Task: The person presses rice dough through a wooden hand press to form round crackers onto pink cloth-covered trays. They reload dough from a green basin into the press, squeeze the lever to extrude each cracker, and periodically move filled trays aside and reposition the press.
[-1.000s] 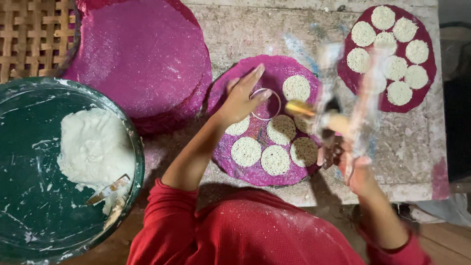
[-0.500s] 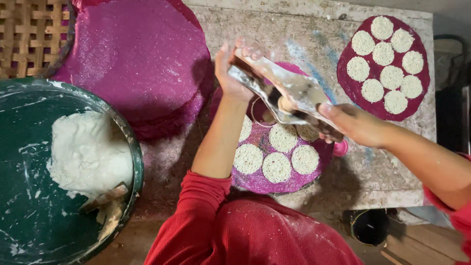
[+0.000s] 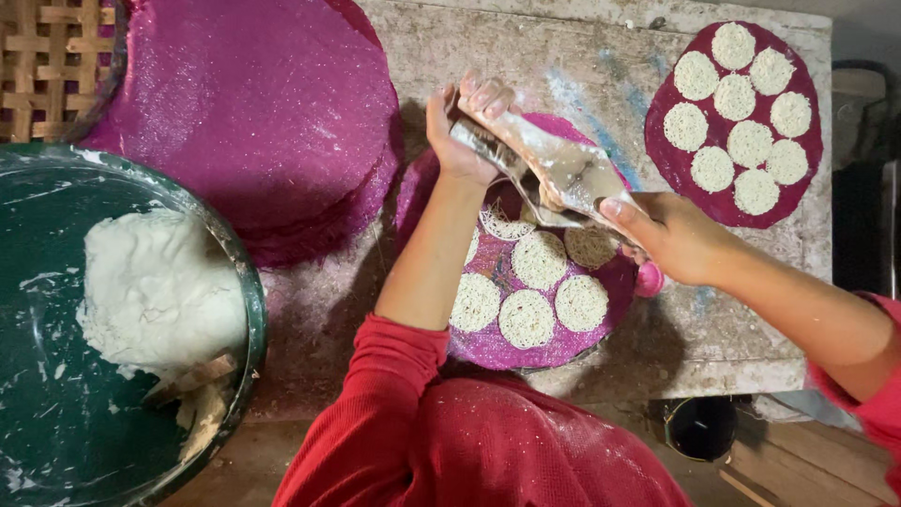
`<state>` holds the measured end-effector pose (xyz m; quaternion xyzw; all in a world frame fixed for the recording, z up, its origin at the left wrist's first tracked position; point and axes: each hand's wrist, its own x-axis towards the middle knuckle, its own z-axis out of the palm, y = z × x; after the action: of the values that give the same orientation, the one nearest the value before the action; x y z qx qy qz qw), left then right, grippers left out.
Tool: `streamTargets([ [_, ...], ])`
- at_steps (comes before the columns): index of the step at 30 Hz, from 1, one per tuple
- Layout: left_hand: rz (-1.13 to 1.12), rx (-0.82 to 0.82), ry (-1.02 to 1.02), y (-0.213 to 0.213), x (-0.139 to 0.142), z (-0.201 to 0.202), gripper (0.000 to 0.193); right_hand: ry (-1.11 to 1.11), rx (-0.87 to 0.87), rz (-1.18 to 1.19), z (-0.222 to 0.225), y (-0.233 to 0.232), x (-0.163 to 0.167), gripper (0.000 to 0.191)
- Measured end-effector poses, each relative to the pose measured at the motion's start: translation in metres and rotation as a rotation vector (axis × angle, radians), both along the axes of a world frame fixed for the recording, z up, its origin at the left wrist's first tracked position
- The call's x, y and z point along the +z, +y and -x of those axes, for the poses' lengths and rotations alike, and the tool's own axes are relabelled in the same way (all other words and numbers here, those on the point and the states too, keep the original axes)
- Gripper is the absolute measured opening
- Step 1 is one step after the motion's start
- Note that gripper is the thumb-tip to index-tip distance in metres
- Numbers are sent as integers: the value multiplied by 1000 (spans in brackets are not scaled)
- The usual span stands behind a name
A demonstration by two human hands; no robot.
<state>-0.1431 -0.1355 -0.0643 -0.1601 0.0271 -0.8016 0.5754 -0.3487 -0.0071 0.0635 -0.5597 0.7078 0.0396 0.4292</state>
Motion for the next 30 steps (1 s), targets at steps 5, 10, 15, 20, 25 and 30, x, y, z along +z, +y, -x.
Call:
streamTargets([
  [5, 157, 32, -150, -20, 16, -15, 28, -20, -39, 133, -11, -1, -14, 56],
  [10, 218, 32, -209, -21, 15, -39, 27, -192, -45, 122, -22, 1, -34, 61],
  [15, 61, -34, -152, -2, 5, -28, 28, -159, -179, -85, -17, 8, -26, 64],
  [20, -290, -35, -300, -7, 14, 3, 38, 27, -118, -7, -6, 5, -10, 69],
  [25, -128, -27, -227, -24, 24, -6, 45, -113, -160, 121, -9, 5, -21, 68],
  [30, -148, -60, -205, -19, 30, -6, 36, -83, -162, 84, 5, 3, -33, 67],
])
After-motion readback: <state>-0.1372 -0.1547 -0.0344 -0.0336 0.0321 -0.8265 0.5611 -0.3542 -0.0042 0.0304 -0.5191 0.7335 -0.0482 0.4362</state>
